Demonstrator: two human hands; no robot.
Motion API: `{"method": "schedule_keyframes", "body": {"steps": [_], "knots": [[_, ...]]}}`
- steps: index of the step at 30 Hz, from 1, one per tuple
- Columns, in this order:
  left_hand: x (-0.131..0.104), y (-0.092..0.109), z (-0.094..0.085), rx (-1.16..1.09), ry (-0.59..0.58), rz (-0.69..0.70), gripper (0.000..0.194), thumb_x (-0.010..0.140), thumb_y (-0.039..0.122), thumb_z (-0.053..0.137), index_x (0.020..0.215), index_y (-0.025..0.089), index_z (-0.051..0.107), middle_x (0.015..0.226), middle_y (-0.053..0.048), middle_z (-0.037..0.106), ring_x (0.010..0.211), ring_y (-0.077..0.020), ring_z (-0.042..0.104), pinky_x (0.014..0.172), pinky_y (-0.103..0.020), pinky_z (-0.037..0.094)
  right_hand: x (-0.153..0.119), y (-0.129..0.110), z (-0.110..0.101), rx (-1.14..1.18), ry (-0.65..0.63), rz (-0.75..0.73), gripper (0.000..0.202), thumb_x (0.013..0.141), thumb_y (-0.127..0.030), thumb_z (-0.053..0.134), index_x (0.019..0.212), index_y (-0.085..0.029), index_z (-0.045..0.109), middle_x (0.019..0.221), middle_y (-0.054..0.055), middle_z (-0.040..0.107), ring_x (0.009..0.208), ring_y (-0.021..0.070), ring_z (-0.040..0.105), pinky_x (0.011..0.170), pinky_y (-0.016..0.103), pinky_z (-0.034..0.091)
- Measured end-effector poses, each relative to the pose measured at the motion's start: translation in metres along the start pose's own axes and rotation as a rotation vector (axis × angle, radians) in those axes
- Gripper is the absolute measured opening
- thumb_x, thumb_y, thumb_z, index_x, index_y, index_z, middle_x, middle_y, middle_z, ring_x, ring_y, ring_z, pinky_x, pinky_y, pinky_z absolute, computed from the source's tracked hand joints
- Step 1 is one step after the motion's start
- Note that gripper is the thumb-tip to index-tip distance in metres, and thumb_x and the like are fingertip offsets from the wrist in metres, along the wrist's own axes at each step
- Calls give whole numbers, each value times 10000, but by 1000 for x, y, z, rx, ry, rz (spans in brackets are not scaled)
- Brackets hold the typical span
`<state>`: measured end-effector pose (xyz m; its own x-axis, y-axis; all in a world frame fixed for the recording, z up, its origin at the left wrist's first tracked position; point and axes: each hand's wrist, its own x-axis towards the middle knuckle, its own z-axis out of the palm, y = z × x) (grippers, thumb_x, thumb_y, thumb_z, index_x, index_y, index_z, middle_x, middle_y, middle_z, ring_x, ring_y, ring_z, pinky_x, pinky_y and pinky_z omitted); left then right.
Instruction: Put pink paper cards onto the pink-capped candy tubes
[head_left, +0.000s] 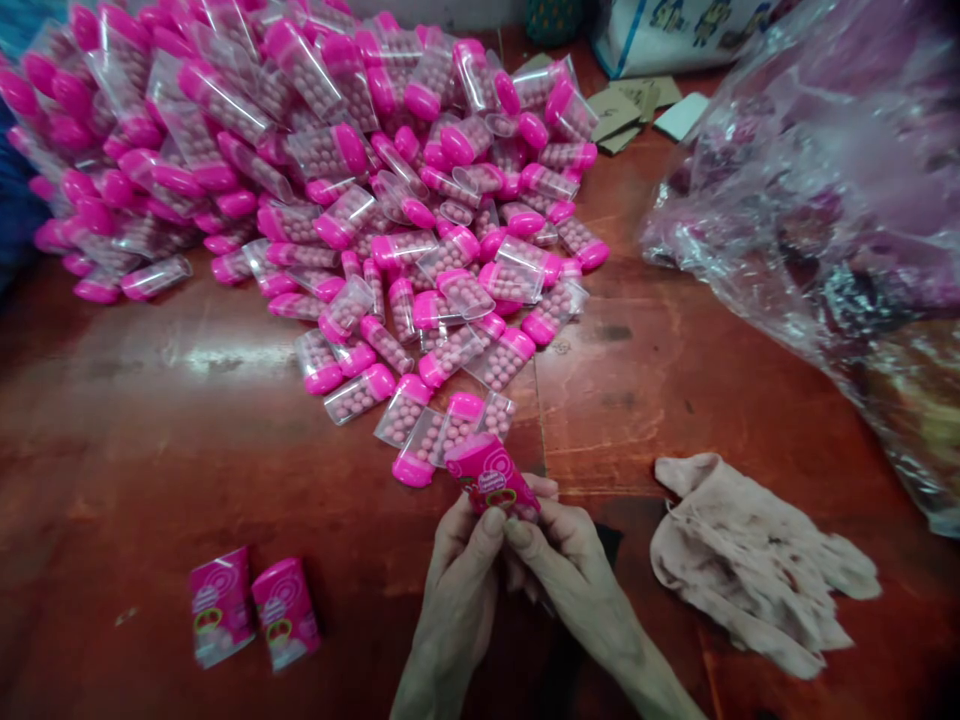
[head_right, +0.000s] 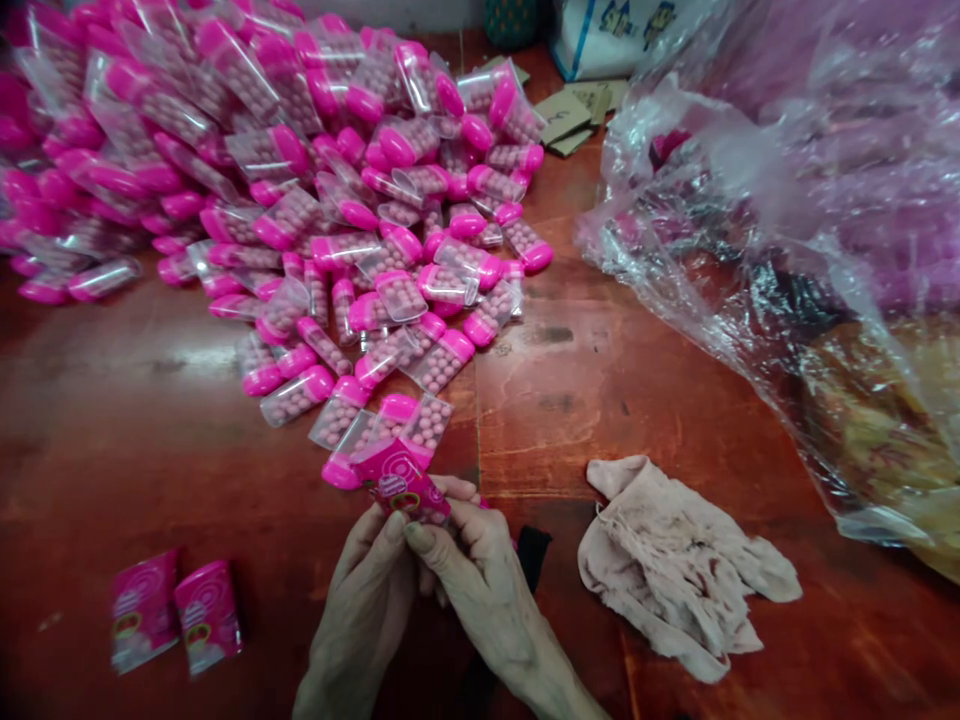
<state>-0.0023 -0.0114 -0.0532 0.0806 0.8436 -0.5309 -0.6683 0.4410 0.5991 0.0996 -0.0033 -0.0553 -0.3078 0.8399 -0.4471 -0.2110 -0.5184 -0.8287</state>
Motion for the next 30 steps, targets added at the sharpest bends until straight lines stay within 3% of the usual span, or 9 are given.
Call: {"method": "schedule_keyframes", "body": {"steps": [11, 21, 30], "knots": [[2, 1, 3, -4, -33, -13, 148, 829, 232, 539, 887, 201, 672, 685, -6, 657, 449, -68, 519, 427, -170, 440, -1, 1, 1, -7, 5, -4, 324, 860, -422, 497, 681, -154, 529, 503, -50, 463, 394, 41, 376, 366, 154, 274], [3, 3, 6, 21, -7, -27, 176, 793, 264, 578, 899, 159, 672, 903, -80, 688, 439, -63, 501, 398, -182, 435, 0, 0, 2, -28, -7, -3, 326, 869, -424, 482, 687, -158, 526, 500, -52, 459, 401, 44, 384, 377, 161, 275], [3, 4, 3, 26, -27, -28, 181, 806, 254, 560, 913, 165, 676, 928, -82, 684, 453, -59, 506, 403, -172, 427, 1, 0, 2, -32, -10, -23, 312, 871, -414, 482, 707, -155, 543, 498, -55, 452, 413, 50, 383, 393, 169, 282]]}}
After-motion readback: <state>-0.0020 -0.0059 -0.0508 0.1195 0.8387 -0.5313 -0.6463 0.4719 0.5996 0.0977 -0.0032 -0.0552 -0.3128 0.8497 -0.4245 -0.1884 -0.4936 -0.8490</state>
